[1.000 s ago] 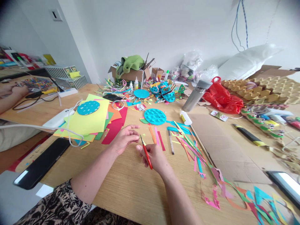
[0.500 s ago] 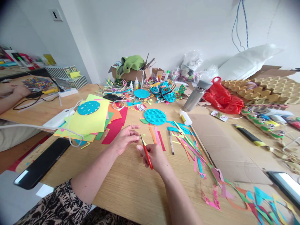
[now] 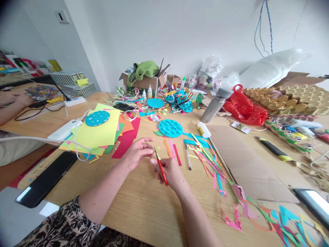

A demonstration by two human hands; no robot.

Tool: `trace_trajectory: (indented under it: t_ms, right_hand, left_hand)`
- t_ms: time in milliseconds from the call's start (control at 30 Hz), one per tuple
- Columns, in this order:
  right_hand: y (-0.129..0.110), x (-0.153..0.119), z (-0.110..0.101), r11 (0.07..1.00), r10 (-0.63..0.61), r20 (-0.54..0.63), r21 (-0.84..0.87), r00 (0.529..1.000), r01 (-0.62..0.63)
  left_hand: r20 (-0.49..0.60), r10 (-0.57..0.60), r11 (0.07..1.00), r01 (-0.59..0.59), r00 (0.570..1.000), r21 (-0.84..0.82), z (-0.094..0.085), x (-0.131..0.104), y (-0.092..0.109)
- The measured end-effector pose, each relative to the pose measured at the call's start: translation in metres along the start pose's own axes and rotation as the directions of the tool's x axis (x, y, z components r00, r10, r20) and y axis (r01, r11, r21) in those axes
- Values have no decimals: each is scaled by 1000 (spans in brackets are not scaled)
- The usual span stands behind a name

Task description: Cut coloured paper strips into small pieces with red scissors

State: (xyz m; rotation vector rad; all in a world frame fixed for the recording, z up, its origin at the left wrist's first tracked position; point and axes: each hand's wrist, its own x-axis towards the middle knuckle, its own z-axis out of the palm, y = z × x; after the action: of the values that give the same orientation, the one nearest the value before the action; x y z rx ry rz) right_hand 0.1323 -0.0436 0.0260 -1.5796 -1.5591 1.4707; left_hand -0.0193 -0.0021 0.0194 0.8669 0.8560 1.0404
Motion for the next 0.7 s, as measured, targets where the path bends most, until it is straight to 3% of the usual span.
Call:
trace_trajectory:
  t_ms: [700]
  right_hand:
    - [6,2,0,999,-50,29,6,998,50]
  left_hand:
    - [8,-17,1000,17,1000,-1,0,0,0]
